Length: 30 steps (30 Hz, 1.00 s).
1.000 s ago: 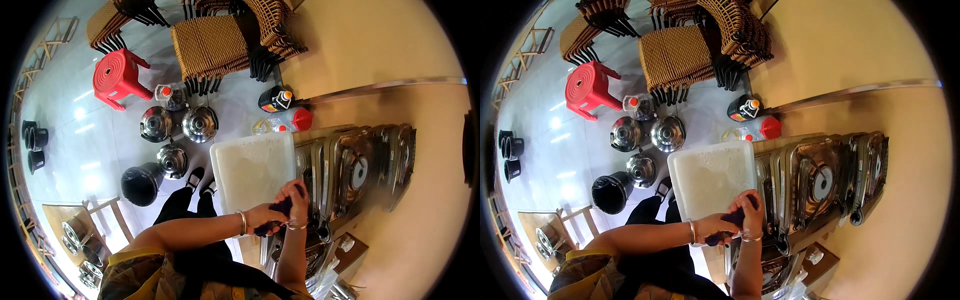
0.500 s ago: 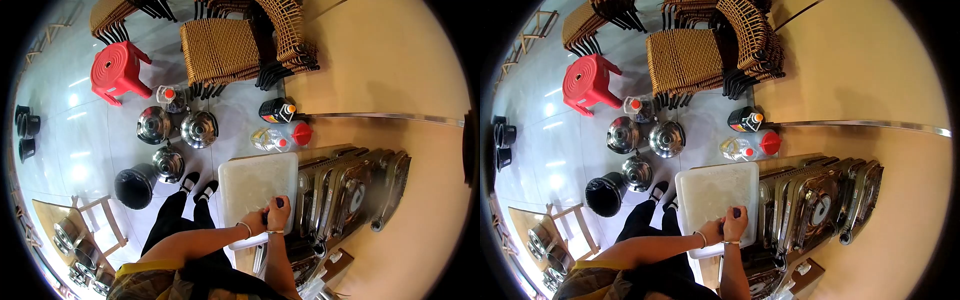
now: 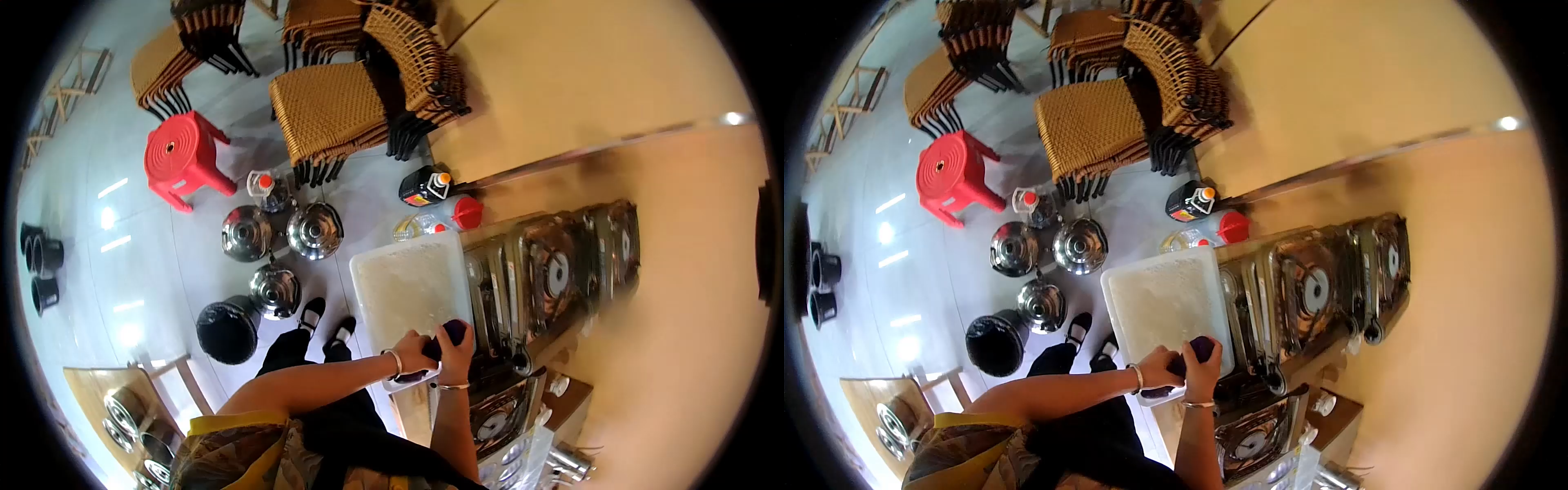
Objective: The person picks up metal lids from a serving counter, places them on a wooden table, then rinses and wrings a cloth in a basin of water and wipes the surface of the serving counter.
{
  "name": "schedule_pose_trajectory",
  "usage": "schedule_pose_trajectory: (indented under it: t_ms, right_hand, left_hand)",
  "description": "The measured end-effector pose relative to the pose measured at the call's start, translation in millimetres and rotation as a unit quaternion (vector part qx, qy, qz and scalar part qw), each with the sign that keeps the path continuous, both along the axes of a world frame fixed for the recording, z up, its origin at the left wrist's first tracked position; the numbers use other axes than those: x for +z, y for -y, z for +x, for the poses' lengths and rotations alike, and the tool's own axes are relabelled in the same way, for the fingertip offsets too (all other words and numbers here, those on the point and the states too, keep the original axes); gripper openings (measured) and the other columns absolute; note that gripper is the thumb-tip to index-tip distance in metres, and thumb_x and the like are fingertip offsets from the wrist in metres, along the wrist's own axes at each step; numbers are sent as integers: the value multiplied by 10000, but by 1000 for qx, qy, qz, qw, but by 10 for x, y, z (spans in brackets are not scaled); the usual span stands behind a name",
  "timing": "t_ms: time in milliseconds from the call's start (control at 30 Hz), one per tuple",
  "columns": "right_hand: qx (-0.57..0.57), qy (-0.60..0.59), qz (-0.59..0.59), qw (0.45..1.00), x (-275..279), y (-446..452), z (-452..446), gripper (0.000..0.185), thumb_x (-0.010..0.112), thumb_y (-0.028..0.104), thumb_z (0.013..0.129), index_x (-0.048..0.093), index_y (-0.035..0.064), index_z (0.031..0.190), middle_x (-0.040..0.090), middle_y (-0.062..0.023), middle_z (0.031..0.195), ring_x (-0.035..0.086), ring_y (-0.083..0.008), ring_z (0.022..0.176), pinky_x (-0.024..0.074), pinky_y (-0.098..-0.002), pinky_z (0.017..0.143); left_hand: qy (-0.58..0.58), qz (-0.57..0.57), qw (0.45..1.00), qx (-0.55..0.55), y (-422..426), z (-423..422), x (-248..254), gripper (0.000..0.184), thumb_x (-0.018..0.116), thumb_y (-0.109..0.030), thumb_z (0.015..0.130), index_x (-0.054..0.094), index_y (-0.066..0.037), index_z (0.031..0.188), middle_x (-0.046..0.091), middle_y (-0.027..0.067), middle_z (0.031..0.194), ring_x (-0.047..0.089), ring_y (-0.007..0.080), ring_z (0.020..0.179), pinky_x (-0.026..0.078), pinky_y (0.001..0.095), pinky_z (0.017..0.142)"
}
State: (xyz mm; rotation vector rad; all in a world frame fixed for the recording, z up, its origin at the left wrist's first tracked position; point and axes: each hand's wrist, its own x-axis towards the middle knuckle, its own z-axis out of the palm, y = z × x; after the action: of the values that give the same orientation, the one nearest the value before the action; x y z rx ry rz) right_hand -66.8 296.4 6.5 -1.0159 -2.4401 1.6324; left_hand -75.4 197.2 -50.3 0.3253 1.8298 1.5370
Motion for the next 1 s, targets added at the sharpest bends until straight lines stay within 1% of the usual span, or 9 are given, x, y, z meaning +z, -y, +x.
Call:
schedule_pose_trajectory:
  t_ms: [167, 400, 500, 567, 633, 700, 767, 900, 1000]
  right_hand:
    - [-91, -69, -358, 927, 661, -23, 522, 255, 551, 88, 780, 468, 41, 1016, 501, -18, 779, 509, -125, 677, 435, -244, 602]
    - [-132, -172, -460, 861, 908, 65, 1778, 158, 473, 89, 824, 488, 12, 961, 534, -69, 837, 524, -172, 779, 444, -311, 696]
    - [-157, -181, -449, 861, 909, 100, 2393, 146, 477, 157, 830, 503, 18, 868, 536, -76, 791, 527, -183, 757, 446, -313, 680]
    - [-255, -156, -492, 818, 731, 67, 2836, 196, 490, 225, 824, 503, 32, 862, 540, -71, 767, 530, -183, 718, 444, -308, 668]
    - [-227, -179, -491, 822, 640, 77, 3152, 220, 498, 267, 815, 504, 48, 834, 536, -59, 719, 522, -178, 661, 439, -310, 638]
    - [-223, -153, -552, 789, 638, 136, 3402, 217, 488, 282, 818, 501, 66, 798, 526, -44, 695, 508, -175, 655, 427, -318, 625]
    - [-137, -170, -617, 756, 877, 361, 3436, 231, 475, 315, 820, 506, 88, 789, 529, -36, 735, 514, -174, 677, 429, -320, 638]
    - [-248, -106, -506, 819, 1104, 862, 3349, 299, 455, 367, 826, 525, 97, 932, 553, -40, 856, 508, -157, 643, 431, -310, 589]
    - [-83, 17, -503, 860, 795, 864, 3293, 364, 485, 396, 809, 512, 82, 991, 560, -29, 811, 476, -136, 634, 366, -233, 493]
  left_hand:
    - [463, 256, 845, -79, 499, 164, 725, 426, 594, -293, 746, 488, 18, 1017, 567, 111, 866, 569, 171, 734, 477, 293, 646]
    - [610, 325, 721, -59, 685, 1022, 1034, 510, 445, -405, 820, 418, 13, 1111, 505, 185, 1055, 549, 278, 901, 444, 385, 822]
    - [553, 334, 755, -110, 646, 1611, 1046, 500, 444, -385, 828, 392, 1, 1143, 482, 175, 1087, 539, 266, 916, 431, 373, 838]
    - [396, 269, 864, -154, 639, 2021, 1065, 492, 564, -325, 778, 417, -8, 1125, 537, 91, 977, 550, 167, 780, 449, 250, 636]
    - [284, 204, 921, -172, 595, 2378, 1054, 411, 606, -197, 758, 445, 4, 1079, 546, 80, 920, 543, 147, 818, 443, 255, 711]
    - [356, 190, 907, -120, 652, 2660, 1074, 342, 589, -231, 769, 498, -1, 1006, 564, 61, 857, 539, 116, 766, 432, 231, 682]
    - [449, 289, 840, -96, 870, 2788, 1220, 359, 487, -349, 815, 528, -24, 962, 573, 81, 868, 565, 160, 750, 479, 278, 640]
    - [603, 385, 698, 29, 1245, 2879, 1117, 355, 497, -350, 804, 528, -33, 961, 575, 98, 904, 573, 210, 777, 501, 337, 683]
    - [654, 538, 508, 157, 1550, 2919, 752, 444, 404, -436, 815, 502, -48, 1007, 573, 181, 910, 583, 279, 770, 496, 364, 696]
